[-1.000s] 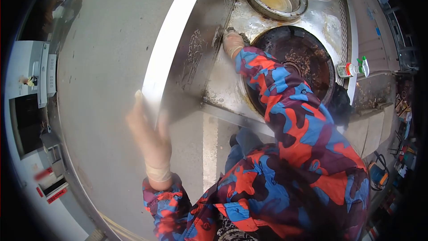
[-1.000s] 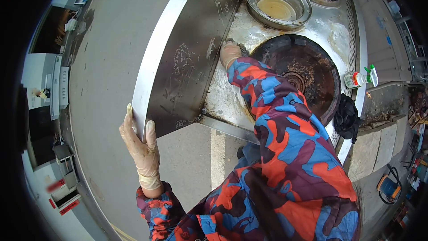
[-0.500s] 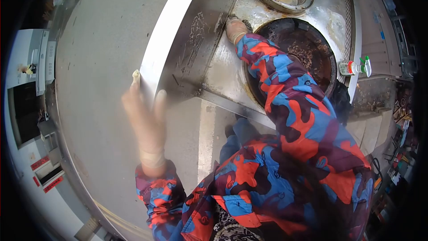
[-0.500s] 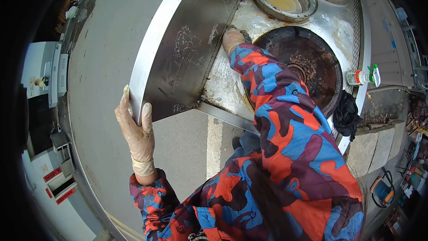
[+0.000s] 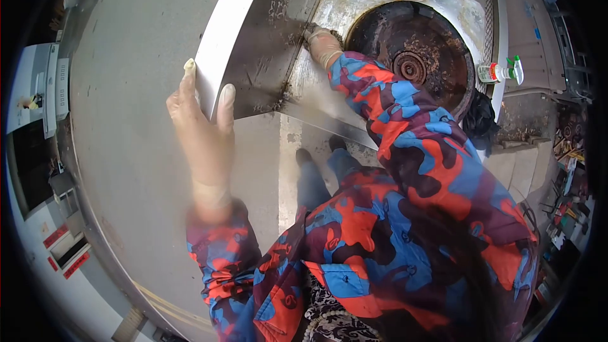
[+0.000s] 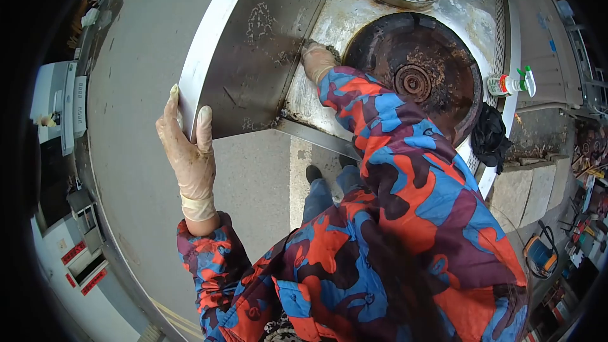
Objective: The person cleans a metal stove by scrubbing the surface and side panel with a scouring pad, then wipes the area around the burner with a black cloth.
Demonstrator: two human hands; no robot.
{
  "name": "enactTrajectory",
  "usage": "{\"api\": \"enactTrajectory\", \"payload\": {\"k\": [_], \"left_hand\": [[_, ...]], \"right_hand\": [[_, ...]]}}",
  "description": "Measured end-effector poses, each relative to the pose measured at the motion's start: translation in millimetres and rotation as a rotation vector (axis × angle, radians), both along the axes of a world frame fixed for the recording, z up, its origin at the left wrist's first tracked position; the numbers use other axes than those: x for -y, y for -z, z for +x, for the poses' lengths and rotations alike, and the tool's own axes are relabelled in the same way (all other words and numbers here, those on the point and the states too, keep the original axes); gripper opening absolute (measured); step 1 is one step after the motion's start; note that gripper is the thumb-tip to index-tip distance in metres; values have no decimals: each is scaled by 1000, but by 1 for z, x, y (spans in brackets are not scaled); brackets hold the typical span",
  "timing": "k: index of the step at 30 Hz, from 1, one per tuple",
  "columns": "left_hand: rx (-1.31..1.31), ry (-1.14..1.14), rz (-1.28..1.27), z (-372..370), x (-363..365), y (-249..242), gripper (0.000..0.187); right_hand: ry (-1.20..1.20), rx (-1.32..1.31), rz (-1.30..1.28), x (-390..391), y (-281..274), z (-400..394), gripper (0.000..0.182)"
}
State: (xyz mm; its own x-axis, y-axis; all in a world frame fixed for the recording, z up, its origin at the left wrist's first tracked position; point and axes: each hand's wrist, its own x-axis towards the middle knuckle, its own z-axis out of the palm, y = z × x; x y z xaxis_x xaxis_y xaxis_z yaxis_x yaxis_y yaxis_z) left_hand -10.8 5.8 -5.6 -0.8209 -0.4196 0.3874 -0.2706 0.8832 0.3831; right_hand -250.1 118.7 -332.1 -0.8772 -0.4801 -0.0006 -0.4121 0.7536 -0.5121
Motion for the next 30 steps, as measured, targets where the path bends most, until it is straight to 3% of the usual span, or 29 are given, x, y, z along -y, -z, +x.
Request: {"api": "enactTrajectory", "payload": {"k": [1,2,3,4,6,10,13,14,16,20,22,24,26,27,28,30], "left_hand": [[-3,3,8,0,2,2,59],[-19,24,-6,1,4,4,58],[-33,44,-20,2,6,6,59],[-29,55,-14,3,7,6,59],[-56,97,-15,2,8,5,60],[-55,91,8,4,9,7,61],[-43,118,-21,4,10,6,60],[-84,133,-55,4,8,4,58],[-124,166,-92,1,8,4,57],[-88,153,-80,0,8,3,58],[-49,142,-33,5,10,5,59],[-74,149,-62,4,10,7,59],[-61,140,-25,4,9,9,59],[-45,124,9,5,10,8,59],[-42,120,4,2,11,8,59],[-157,203,-175,2,11,7,56]], "right_hand": [[-66,86,81,-4,-31,33,37],[-324,-82,273,-13,-57,64,31],[-394,-58,213,-17,-26,85,30],[-580,-161,280,-38,-85,115,37],[-698,-48,397,-63,-85,126,40],[-727,144,492,-97,-88,129,37],[-668,126,235,-49,-91,125,34],[-521,153,97,-23,-80,127,29],[-550,-28,59,-10,-56,130,26],[-735,-37,202,-57,-60,123,28],[-796,237,227,-85,-59,113,27],[-546,653,31,-78,-29,112,38],[-605,50,86,-47,-86,125,51],[-493,214,25,-32,-98,128,62],[-497,216,20,-25,-92,130,62],[-466,-15,163,-21,-80,145,57]]}}
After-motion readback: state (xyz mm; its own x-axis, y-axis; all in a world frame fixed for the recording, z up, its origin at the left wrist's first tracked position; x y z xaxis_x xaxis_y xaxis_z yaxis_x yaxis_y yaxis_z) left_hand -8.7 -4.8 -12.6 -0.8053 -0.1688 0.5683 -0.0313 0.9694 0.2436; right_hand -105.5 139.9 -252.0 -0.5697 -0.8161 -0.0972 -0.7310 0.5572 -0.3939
